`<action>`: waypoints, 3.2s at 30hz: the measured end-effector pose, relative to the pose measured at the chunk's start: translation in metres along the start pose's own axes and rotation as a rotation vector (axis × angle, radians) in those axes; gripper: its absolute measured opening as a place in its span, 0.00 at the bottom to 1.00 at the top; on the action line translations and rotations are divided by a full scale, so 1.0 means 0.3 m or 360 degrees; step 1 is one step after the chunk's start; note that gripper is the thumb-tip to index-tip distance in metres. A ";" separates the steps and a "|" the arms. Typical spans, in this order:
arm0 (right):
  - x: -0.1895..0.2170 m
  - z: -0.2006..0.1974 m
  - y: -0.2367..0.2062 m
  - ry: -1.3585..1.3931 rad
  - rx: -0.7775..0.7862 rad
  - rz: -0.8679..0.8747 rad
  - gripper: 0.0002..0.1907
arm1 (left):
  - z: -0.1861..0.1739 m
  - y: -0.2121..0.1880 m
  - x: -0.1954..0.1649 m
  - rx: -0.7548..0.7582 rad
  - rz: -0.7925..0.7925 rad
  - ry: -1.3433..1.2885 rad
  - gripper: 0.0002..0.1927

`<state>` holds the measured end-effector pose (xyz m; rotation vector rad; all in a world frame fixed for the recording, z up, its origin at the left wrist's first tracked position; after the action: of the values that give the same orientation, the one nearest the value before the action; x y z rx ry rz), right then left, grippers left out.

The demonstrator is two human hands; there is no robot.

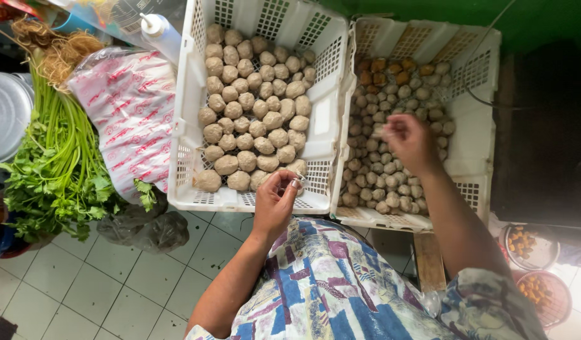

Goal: The person picks round meatballs one at a time from a full plastic crate and places them into an adjacent crate, occasionally placing some into a plastic bag. They continue transferring the balls between the crates for the rest of the clip.

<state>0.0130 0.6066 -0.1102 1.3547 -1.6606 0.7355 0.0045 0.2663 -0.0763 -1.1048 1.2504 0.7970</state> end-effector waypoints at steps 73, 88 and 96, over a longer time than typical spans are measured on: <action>-0.131 0.129 0.114 -0.1786 0.0966 -0.0713 0.15 | -0.407 0.020 -0.118 -0.1119 0.0823 0.2015 0.11; -0.153 -0.012 -0.284 -0.1285 0.1485 0.0756 0.48 | -0.411 0.026 -0.108 -0.1116 0.0866 0.1952 0.10; -0.208 0.159 -0.233 -0.1265 0.1345 0.0671 0.50 | -0.405 0.022 -0.129 -0.1081 0.0918 0.1952 0.08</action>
<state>0.0724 0.5786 -0.1923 2.0850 -2.4462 1.3646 -0.0479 0.1572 -0.0353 -1.9548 2.5048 1.0360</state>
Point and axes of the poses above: each hand's wrist, its own y-axis towards the middle knuckle, its own z-axis out of the palm, x = y × z, the point moved 2 cm from there along y, towards the middle knuckle, and after that the axes turned 3 degrees about -z, right-handed, at the moved point
